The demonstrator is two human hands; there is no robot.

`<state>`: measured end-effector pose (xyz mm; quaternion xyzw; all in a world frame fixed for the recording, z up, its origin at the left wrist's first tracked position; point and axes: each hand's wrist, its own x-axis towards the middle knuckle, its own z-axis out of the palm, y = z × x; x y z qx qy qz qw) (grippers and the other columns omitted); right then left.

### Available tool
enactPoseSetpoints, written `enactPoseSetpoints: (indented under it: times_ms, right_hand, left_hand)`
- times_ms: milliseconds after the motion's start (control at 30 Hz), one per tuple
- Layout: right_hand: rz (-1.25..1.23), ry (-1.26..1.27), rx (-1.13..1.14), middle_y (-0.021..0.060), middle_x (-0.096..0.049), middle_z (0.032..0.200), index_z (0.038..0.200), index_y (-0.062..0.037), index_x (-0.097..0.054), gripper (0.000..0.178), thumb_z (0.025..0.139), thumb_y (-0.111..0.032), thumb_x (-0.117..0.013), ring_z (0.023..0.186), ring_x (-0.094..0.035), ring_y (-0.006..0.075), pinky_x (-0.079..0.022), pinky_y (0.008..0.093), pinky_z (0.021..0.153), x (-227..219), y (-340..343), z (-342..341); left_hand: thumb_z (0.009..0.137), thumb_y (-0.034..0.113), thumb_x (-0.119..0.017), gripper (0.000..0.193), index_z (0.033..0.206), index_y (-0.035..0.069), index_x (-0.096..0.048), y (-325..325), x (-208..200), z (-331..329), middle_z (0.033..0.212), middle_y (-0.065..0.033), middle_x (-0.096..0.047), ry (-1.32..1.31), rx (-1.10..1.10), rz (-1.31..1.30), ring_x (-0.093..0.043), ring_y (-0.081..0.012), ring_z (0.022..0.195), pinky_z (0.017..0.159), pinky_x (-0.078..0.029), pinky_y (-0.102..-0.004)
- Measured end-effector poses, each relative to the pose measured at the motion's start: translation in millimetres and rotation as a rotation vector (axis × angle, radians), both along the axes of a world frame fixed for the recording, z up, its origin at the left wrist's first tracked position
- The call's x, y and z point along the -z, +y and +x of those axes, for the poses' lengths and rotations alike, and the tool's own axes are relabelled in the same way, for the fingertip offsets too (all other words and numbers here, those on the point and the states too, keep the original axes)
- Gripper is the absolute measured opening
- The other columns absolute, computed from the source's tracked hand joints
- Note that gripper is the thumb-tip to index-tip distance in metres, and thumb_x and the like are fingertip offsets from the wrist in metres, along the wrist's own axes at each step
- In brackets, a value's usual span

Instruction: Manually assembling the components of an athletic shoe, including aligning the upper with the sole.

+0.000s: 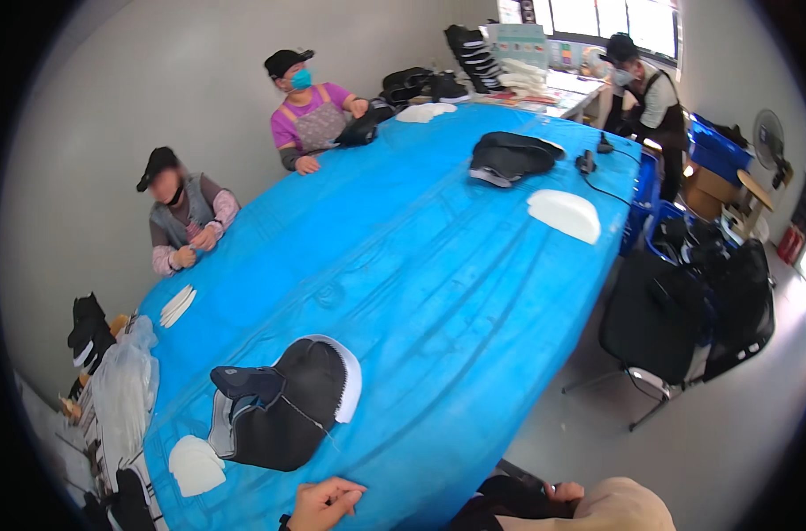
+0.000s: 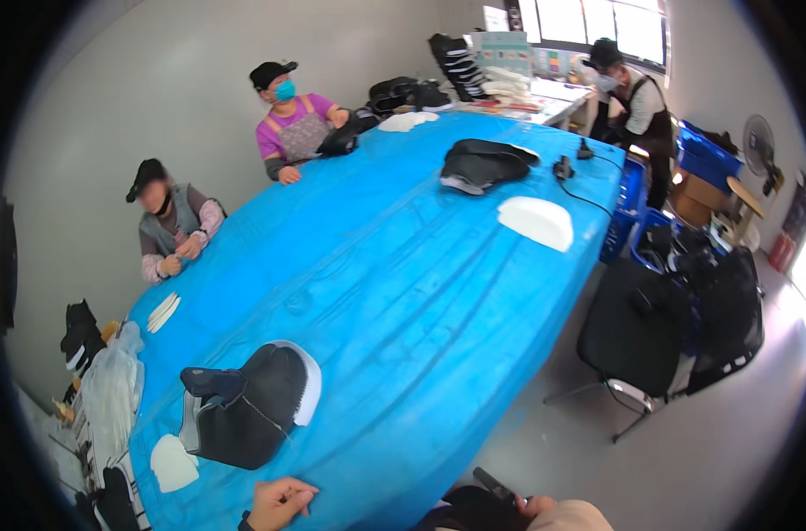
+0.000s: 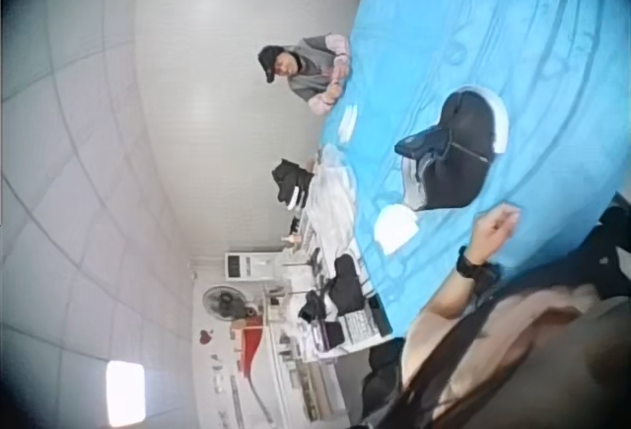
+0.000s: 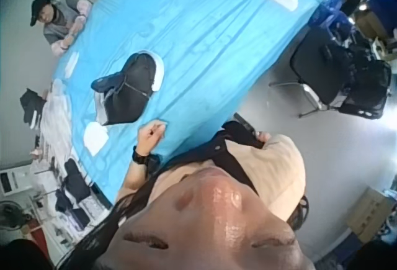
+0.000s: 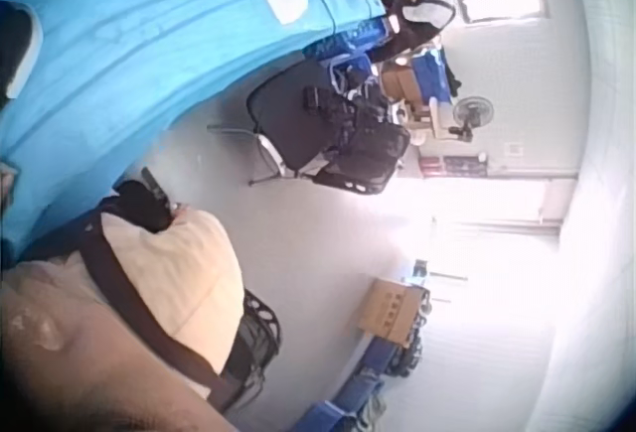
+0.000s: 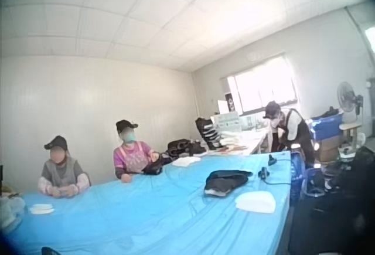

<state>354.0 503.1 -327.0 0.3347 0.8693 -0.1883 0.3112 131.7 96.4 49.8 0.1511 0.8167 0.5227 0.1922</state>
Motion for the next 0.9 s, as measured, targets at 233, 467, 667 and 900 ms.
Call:
enactPoseSetpoints:
  times_ms: [233,467,667,900]
  right_hand:
    - [-0.117,0.074,0.022,0.0184,-0.068,0.097,0.100,-0.0143,-0.072,0.074,0.086,-0.073,-0.029,0.097,-0.064,0.0371,-0.049,0.0470,0.085,-41.0,-5.6,-17.4]
    - [-0.158,0.628,0.165,0.0210,-0.056,0.122,0.123,-0.0093,-0.055,0.049,0.093,-0.045,-0.040,0.108,-0.056,0.0380,-0.045,0.0471,0.091,-45.3,-14.9,-25.0]
    - [0.078,1.856,-0.487,0.0133,-0.044,0.138,0.120,-0.0136,-0.054,0.046,0.076,-0.018,-0.067,0.126,-0.040,0.0365,-0.033,0.0501,0.101,-275.8,-61.2,-155.4]
    - [-0.026,1.586,-0.947,0.0116,-0.048,0.135,0.120,-0.0147,-0.058,0.041,0.088,-0.039,-0.052,0.127,-0.042,0.0294,-0.034,0.0487,0.101,-316.2,-135.2,-208.8]
  left_hand:
    - [0.088,0.012,-0.065,0.015,0.088,-0.002,-0.069,0.9,4.7,-6.3,0.058,-0.0016,-0.062,0.150,-0.053,0.010,-0.053,-0.0033,0.050,0.047,-0.036,-0.0184]
    - [0.090,0.012,-0.061,0.017,0.088,-0.004,-0.066,27.0,-14.0,29.0,0.062,-0.0037,-0.062,0.217,0.032,-0.116,-0.054,-0.0061,0.050,0.047,-0.039,-0.0200]
    - [0.095,0.020,-0.058,0.020,0.103,0.003,-0.065,38.0,-6.7,122.0,0.073,-0.0007,-0.063,-0.306,0.597,0.124,-0.053,-0.0067,0.055,0.052,-0.042,-0.0205]
    - [0.099,0.028,-0.049,0.026,0.098,0.005,-0.061,-47.0,180.5,123.6,0.064,0.0005,-0.056,-0.595,-0.124,0.101,-0.049,-0.0080,0.050,0.045,-0.040,-0.0221]
